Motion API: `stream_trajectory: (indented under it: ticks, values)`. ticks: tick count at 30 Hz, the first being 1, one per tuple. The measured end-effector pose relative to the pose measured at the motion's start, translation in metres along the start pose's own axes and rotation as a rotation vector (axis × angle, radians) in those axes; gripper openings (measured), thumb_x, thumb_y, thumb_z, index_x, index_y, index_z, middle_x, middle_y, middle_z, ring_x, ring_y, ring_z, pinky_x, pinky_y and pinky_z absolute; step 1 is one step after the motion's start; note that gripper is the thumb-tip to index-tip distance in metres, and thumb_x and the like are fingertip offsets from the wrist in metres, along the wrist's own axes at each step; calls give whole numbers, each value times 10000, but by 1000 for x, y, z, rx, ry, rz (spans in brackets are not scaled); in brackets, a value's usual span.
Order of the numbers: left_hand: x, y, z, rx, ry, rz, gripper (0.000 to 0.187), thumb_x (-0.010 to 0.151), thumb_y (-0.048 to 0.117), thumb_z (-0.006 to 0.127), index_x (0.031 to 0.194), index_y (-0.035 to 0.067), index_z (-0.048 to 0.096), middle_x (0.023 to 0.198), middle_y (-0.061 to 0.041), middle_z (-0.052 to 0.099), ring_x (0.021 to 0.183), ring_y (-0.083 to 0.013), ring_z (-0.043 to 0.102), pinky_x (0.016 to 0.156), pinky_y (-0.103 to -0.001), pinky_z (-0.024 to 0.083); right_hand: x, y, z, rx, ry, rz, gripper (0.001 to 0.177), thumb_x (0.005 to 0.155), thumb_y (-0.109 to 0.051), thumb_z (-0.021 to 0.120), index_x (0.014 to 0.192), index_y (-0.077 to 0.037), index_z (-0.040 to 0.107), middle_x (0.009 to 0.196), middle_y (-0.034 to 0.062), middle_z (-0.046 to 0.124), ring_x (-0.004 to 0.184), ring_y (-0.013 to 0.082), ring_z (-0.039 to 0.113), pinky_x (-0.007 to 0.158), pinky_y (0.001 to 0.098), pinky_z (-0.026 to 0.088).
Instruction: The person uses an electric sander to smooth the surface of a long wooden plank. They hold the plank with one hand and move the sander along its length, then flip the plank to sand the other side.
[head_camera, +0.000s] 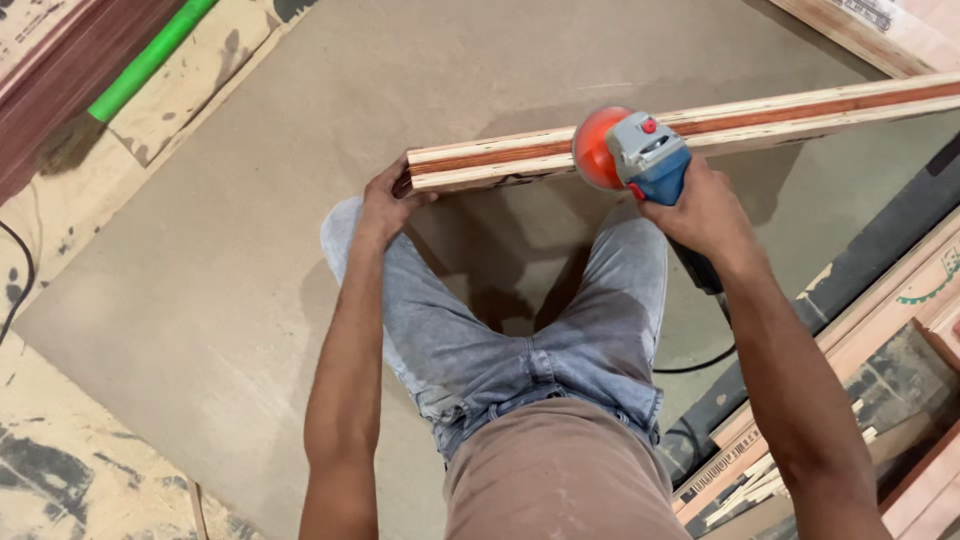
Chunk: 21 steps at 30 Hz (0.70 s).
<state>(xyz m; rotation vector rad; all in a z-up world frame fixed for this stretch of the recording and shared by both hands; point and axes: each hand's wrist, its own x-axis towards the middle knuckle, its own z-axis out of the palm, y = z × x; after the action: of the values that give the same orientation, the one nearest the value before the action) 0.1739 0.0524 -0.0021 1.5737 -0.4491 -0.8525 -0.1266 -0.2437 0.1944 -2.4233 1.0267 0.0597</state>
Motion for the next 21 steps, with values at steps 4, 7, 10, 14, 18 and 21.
stream_trajectory:
  ticks: [4, 7, 10, 14, 18, 21]
  values:
    - [0, -13, -1, -44, -5, 12, 827, 768, -85, 818, 1518, 18, 486, 1427, -113, 644, 1304, -184, 628, 1145, -322, 512, 2, -20, 10, -20, -76, 33, 689, 766, -325, 825, 1257, 81, 563, 1075, 331, 700, 1041, 493, 679, 903, 531, 536]
    - [3, -19, -1, 3, 22, 12, 839, 763, -66, 844, 1512, 21, 477, 1450, -108, 615, 1325, -185, 604, 1146, -317, 487, 5, -43, 19, -32, -97, -20, 674, 757, -302, 820, 1257, 70, 565, 1087, 324, 698, 1051, 493, 669, 893, 533, 534]
    - [3, -25, -1, -36, 23, 41, 827, 780, -48, 846, 1518, 19, 479, 1440, -112, 635, 1323, -191, 617, 1152, -318, 498, 6, -70, 32, -43, -125, -69, 699, 737, -294, 830, 1270, 64, 554, 1083, 331, 685, 1039, 495, 663, 873, 536, 531]
    - [8, -31, 1, -81, 20, 37, 846, 785, -60, 838, 1533, 28, 454, 1439, -105, 628, 1323, -189, 610, 1139, -317, 492, 13, -103, 48, -66, -155, -152, 688, 747, -316, 836, 1252, 62, 560, 1063, 331, 692, 1038, 492, 666, 873, 539, 533]
    - [10, -37, 1, -108, 12, 53, 847, 787, -68, 827, 1535, 32, 443, 1439, -101, 627, 1316, -184, 618, 1129, -312, 511, 20, -125, 62, -60, -207, -189, 646, 749, -299, 825, 1204, 75, 560, 1045, 328, 698, 1037, 482, 676, 875, 532, 540]
    - [12, -42, 0, -97, 22, 30, 830, 805, -71, 816, 1540, 40, 447, 1416, -100, 645, 1285, -181, 634, 1110, -309, 527, 21, -138, 71, -70, -215, -247, 613, 746, -299, 835, 1148, 79, 567, 1025, 325, 699, 1023, 482, 675, 872, 535, 537]
